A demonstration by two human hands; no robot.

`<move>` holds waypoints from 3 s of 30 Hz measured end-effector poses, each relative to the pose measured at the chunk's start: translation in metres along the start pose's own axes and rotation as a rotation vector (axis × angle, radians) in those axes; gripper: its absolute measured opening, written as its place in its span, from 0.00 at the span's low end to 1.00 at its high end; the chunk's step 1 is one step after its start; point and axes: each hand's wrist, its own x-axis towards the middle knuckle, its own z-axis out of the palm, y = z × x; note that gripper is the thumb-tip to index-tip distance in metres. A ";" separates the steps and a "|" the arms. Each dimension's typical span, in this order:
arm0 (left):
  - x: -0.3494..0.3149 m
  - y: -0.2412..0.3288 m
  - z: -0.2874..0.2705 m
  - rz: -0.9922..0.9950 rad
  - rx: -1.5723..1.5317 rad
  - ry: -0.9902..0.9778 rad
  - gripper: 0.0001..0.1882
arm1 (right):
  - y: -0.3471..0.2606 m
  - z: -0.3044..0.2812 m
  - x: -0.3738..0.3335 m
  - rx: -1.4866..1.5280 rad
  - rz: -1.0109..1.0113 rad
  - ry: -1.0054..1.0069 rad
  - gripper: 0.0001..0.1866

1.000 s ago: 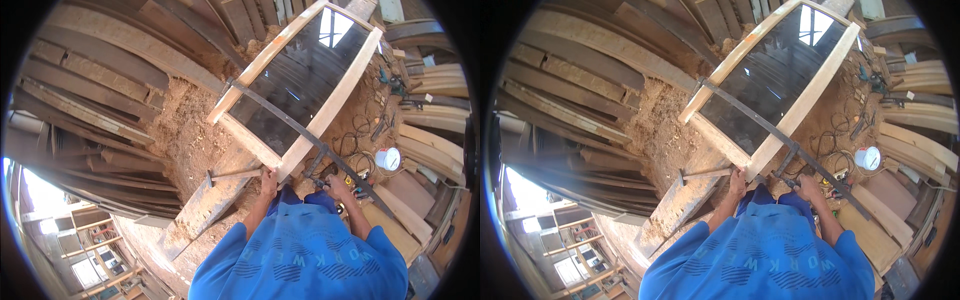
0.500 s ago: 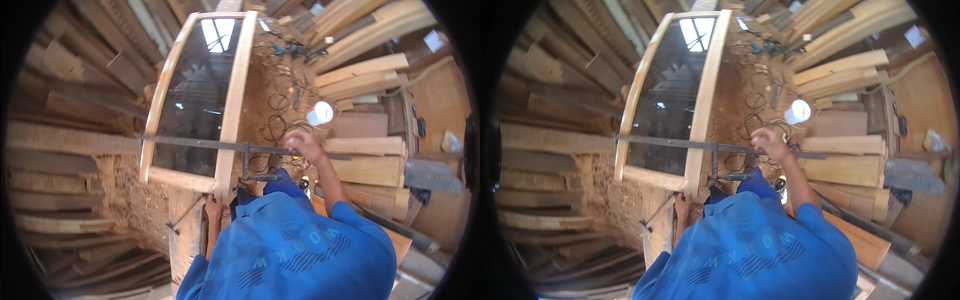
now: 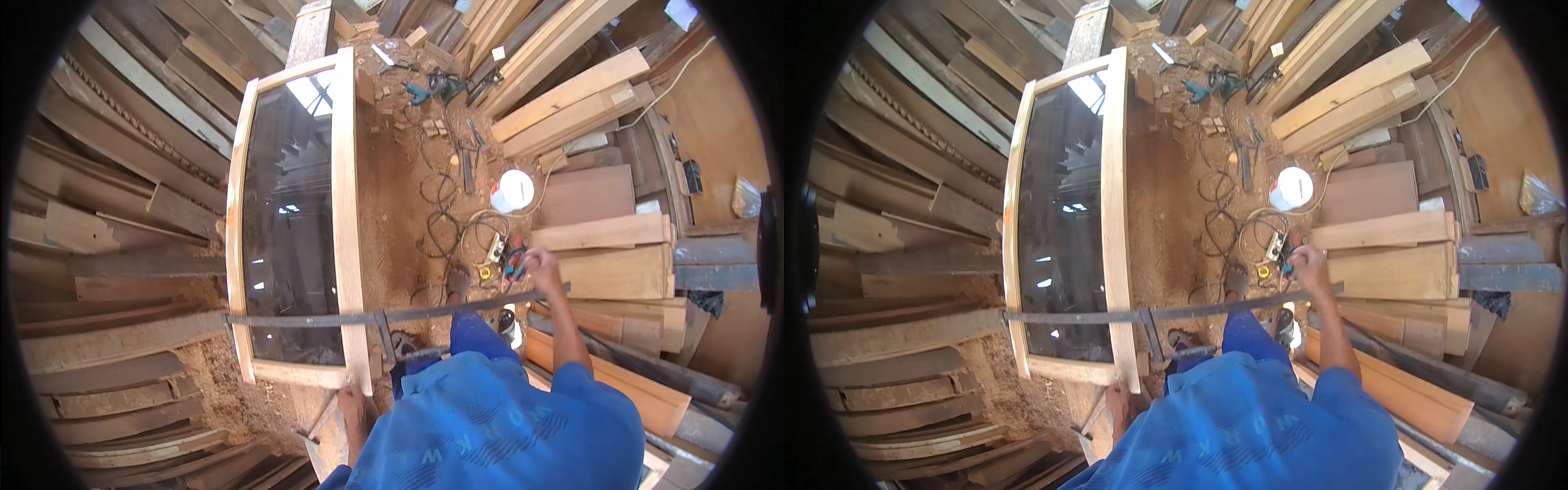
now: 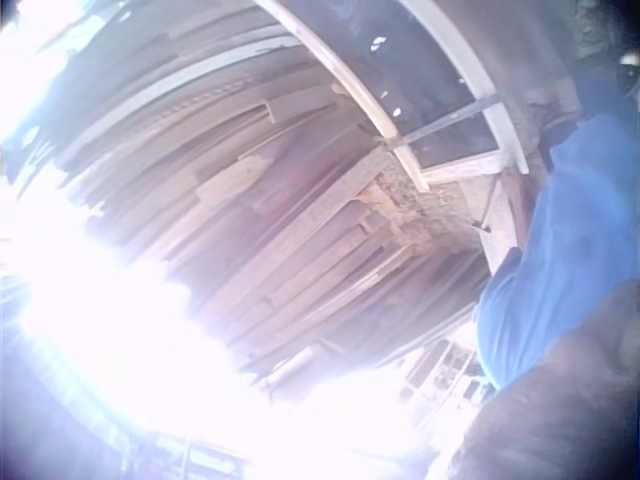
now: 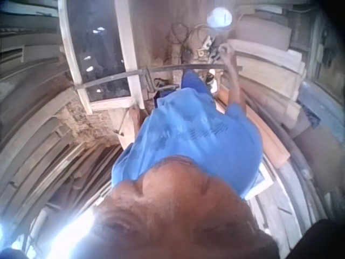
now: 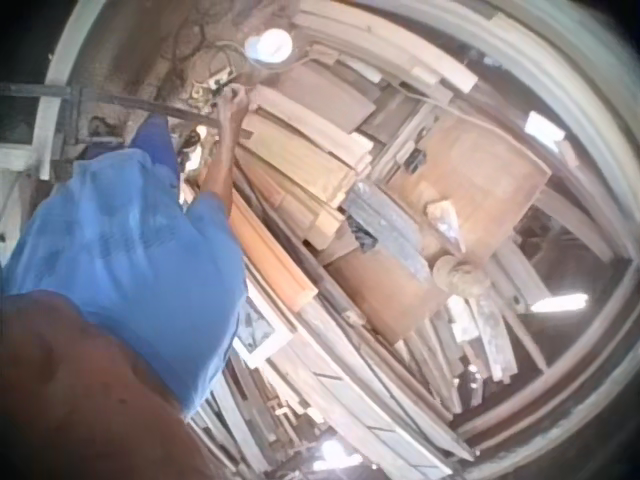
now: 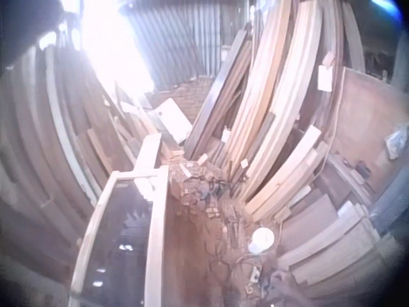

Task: The person measures a wooden window frame containing glass using an L-square, marks the wood, and uses a hammer to tap a wooden strip into place along the edge of the frame.

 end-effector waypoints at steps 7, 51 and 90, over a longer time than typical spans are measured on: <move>0.002 -0.012 0.028 -0.416 -0.463 0.216 0.20 | -0.074 0.081 0.018 -0.359 -0.169 -0.911 0.18; 0.011 -0.075 0.043 -0.708 -2.001 0.611 0.25 | -0.087 0.167 -0.051 -0.784 -0.567 -1.113 0.19; -0.017 0.300 0.169 -0.543 -1.770 0.191 0.23 | -0.065 0.073 0.182 0.261 0.221 -0.923 0.12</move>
